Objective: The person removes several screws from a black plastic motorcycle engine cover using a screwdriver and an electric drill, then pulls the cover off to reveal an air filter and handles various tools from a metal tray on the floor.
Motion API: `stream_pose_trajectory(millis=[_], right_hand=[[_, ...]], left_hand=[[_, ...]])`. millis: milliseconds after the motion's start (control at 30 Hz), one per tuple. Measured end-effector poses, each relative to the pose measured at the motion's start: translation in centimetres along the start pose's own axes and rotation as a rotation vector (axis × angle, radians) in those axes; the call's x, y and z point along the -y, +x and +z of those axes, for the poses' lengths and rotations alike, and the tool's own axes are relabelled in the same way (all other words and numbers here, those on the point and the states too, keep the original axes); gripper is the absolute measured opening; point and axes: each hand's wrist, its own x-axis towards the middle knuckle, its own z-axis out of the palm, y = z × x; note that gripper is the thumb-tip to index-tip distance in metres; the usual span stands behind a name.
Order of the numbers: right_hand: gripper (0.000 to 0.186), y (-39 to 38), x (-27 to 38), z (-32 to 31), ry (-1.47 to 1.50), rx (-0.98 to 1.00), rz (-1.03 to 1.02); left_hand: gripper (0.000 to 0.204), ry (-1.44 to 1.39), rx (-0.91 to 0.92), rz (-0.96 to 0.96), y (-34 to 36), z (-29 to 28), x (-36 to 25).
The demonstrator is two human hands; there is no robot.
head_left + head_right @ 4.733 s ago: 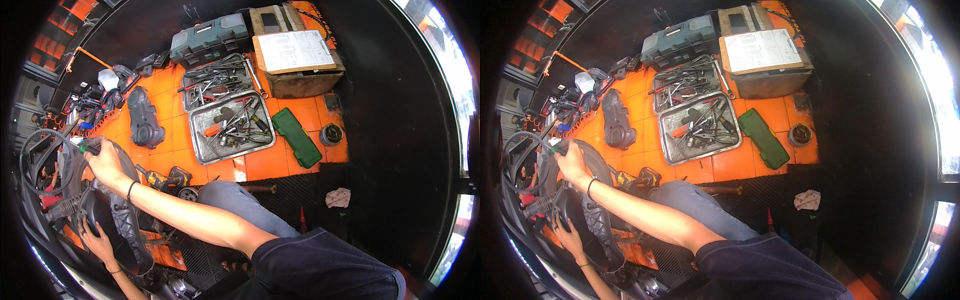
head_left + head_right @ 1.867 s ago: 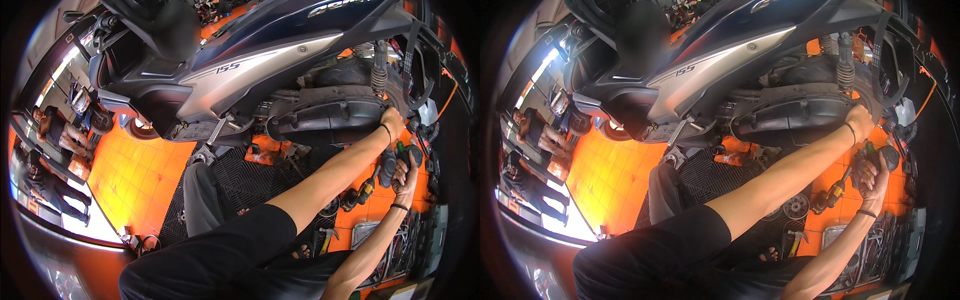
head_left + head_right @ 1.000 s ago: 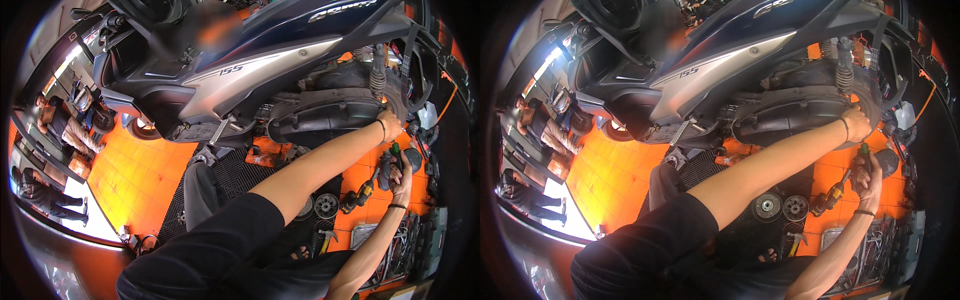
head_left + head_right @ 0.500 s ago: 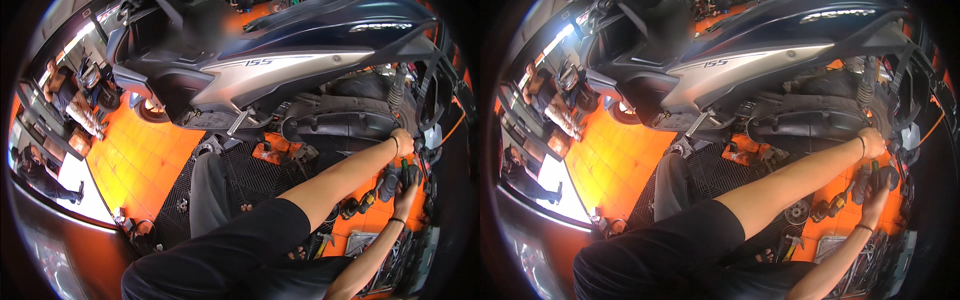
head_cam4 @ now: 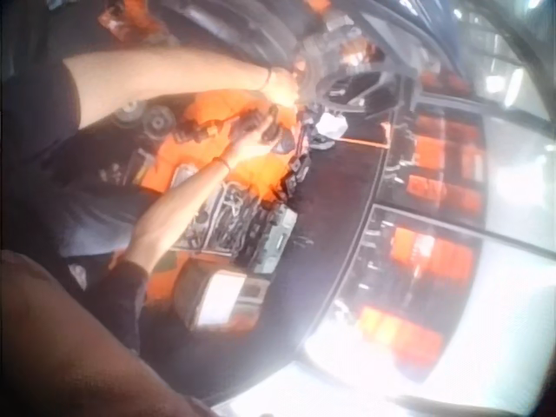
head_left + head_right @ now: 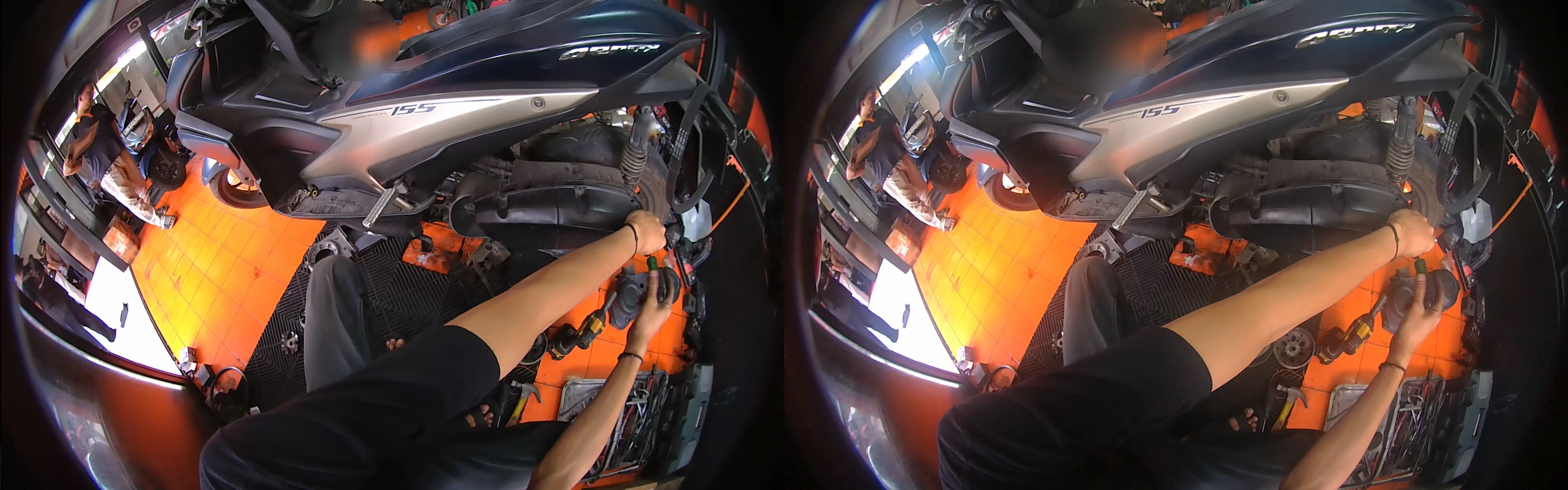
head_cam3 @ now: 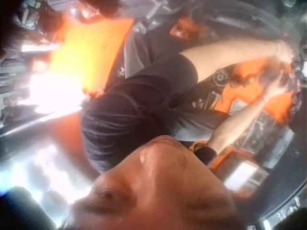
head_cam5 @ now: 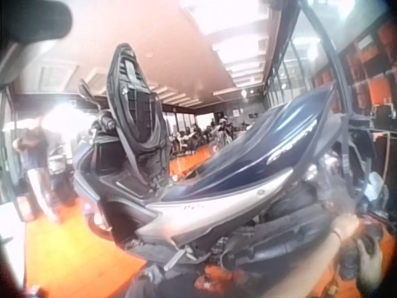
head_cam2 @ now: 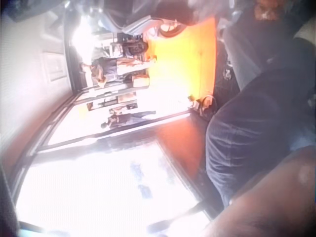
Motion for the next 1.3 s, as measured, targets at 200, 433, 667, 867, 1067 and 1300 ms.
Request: stream_pose_trajectory(millis=[200,433,667,867,1067,1300], right_hand=[[0.024,2.5,-4.0,-2.9,0.882,0.41,0.723],[0.047,0.7,-3.6,-0.9,0.118,0.015,-0.045],[0.036,3.6,-6.5,-4.5,0.719,0.224,0.721],[0.032,0.9,-5.3,-0.6,0.698,-0.064,0.283],[0.043,0.4,-2.3,-0.7,0.539,0.024,0.557],[0.047,1.1,-5.4,-1.8,0.498,-0.028,0.196]], left_hand=[[0.018,0.0,-0.016,-0.02,0.1,-0.3,-1.0],[0.018,-0.013,-0.055,-0.005,-0.2,-1.4,-0.7],[0.021,-0.015,-0.065,-0.014,0.0,-1.8,-1.7],[0.018,-0.032,-0.13,-0.015,0.2,-0.8,-1.3],[0.015,-0.012,-0.121,-0.015,-1.1,-1.2,-0.6],[0.015,0.004,-0.176,0.011,0.2,-1.6,-1.5]])
